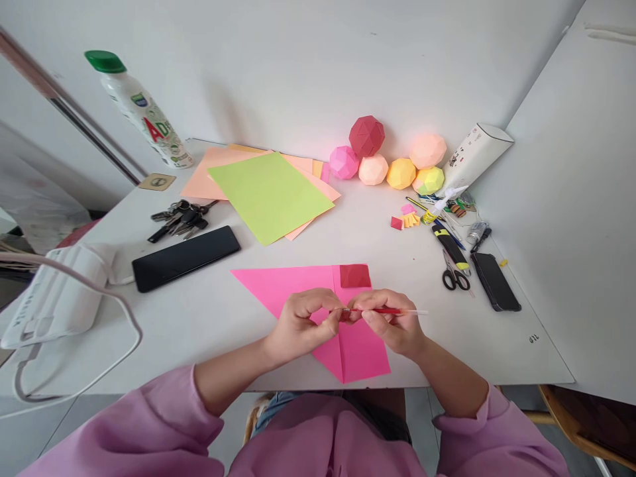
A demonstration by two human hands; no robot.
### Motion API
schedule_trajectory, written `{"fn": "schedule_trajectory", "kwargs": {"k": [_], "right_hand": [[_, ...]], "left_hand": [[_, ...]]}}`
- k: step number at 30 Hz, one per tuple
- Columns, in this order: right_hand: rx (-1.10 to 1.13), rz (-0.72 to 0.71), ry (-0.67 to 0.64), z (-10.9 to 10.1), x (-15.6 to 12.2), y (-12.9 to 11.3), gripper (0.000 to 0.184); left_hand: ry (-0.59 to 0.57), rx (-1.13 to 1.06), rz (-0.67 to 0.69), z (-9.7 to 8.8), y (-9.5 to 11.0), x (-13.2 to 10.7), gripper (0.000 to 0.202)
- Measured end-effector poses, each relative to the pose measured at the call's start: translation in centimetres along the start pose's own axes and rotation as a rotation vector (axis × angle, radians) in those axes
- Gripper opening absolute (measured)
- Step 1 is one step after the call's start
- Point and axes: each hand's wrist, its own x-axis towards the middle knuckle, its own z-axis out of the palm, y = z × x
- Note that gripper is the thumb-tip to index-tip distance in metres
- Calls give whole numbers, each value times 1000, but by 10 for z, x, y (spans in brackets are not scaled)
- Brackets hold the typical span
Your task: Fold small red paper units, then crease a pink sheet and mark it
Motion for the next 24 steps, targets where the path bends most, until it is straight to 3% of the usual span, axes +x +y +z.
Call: {"fn": "schedule_trajectory", "kwargs": {"k": [24], "right_hand": [[2,10,-6,1,2,-4,9]], "left_hand": [[-16,71,71,1,0,1,11]]}}
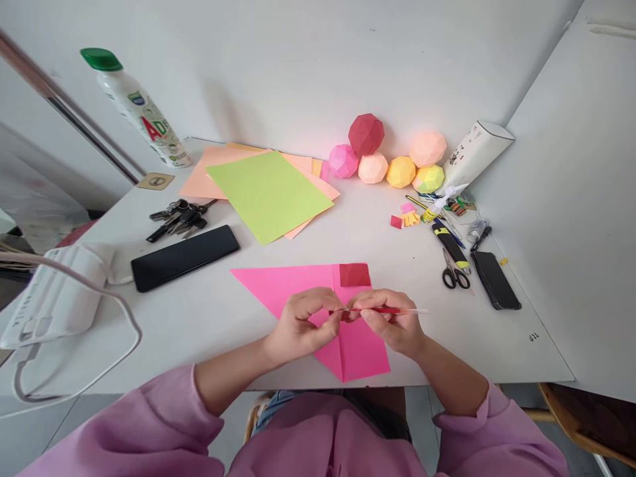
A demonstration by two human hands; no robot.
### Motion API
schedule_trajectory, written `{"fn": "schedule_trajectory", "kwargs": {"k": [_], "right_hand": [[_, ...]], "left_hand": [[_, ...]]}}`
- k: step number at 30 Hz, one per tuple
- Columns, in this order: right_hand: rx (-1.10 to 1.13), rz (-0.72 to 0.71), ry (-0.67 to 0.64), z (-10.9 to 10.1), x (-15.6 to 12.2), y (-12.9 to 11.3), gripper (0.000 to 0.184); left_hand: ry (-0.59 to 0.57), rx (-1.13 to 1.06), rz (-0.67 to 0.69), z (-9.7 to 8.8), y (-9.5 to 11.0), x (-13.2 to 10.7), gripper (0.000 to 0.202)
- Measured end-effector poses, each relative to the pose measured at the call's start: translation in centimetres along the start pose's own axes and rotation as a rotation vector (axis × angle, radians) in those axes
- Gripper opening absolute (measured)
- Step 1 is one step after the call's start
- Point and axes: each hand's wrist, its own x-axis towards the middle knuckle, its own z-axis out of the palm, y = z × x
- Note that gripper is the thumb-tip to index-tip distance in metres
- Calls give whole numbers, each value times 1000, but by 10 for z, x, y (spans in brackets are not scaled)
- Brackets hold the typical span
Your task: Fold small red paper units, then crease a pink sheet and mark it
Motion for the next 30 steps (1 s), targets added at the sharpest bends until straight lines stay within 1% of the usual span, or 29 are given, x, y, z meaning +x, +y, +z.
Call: {"fn": "schedule_trajectory", "kwargs": {"k": [10,14,17,24,30], "right_hand": [[10,16,10,0,-1,1,8],[18,-10,10,0,-2,3,7],[1,-11,35,0,-4,4,7],[-2,11,68,1,-5,6,8],[-12,9,87,2,-6,6,8]], "left_hand": [[1,-12,-9,0,0,-1,13],[7,-24,-6,0,3,1,14],[13,-25,0,1,4,2,15],[4,-42,-35,1,-2,-2,13],[0,-53,-37,2,-3,-3,14]]}}
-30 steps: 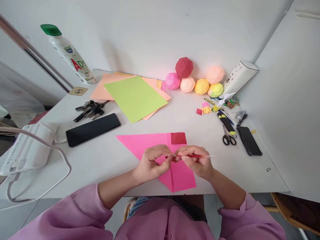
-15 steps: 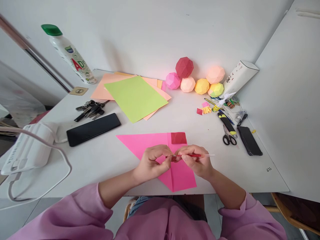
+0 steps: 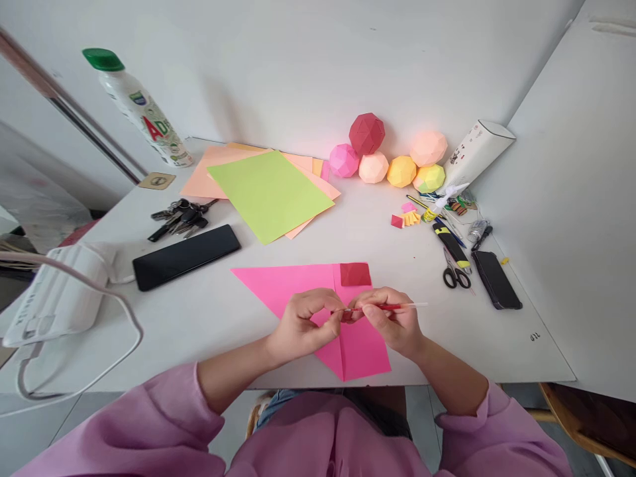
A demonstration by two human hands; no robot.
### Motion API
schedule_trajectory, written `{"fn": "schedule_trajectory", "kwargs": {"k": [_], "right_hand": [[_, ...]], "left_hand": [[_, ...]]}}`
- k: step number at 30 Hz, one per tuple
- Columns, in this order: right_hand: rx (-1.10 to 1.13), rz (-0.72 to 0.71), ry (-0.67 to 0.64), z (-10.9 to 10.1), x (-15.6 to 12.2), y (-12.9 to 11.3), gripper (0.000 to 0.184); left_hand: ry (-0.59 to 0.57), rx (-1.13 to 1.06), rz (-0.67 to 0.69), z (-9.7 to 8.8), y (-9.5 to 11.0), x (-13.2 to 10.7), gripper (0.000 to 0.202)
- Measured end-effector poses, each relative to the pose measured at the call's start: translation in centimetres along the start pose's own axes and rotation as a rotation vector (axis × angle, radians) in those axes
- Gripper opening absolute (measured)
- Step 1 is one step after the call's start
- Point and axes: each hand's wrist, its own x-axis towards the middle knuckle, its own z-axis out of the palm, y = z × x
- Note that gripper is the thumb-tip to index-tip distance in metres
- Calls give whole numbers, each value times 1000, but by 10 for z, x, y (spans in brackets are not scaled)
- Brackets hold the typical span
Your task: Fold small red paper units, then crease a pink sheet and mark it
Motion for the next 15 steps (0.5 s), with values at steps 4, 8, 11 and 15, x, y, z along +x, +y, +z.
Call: {"fn": "schedule_trajectory", "kwargs": {"k": [4,8,11,15], "right_hand": [[19,-19,25,0,0,0,7],[46,-26,26,-1,1,0,11],[53,-20,21,-1,1,-1,13],[23,-17,19,-1,1,-1,10]], "left_hand": [[-33,-9,6,-1,-1,0,13],[-45,-20,44,-1,-2,0,14],[-33,4,57,0,-2,1,13],[-21,52,72,1,-1,2,13]]}}
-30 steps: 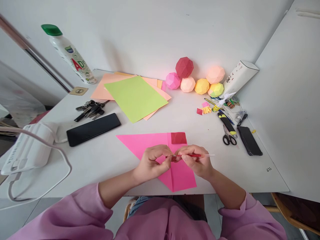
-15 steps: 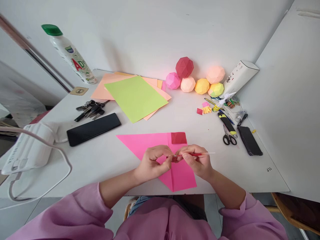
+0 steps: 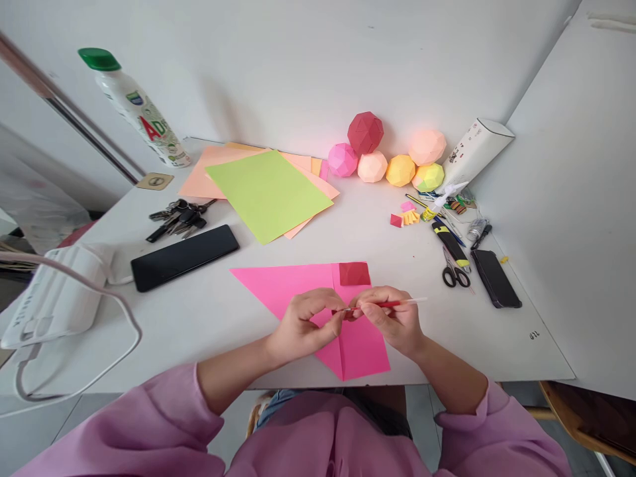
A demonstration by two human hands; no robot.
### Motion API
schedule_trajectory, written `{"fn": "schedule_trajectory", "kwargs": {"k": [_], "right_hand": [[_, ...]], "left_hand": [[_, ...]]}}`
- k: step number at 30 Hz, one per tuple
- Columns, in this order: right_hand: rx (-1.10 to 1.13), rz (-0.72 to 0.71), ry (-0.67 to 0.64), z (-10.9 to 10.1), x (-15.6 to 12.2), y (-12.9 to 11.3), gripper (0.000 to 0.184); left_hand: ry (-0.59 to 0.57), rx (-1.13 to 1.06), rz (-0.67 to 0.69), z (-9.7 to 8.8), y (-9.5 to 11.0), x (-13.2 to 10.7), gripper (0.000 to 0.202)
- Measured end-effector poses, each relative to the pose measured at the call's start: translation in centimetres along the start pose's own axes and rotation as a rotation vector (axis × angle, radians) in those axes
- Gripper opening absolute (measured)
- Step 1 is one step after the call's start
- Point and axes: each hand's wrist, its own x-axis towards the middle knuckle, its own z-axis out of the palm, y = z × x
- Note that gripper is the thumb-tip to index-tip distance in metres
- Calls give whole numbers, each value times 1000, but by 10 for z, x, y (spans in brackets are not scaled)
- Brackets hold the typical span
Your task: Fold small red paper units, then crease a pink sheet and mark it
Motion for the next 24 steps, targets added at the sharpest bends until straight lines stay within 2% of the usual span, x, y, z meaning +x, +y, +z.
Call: {"fn": "schedule_trajectory", "kwargs": {"k": [8,24], "right_hand": [[-13,-4,9,1,0,0,9],[-56,6,48,5,-2,-1,12]], "left_hand": [[-9,5,36,0,2,1,15],[8,-50,1,0,0,-1,13]]}}
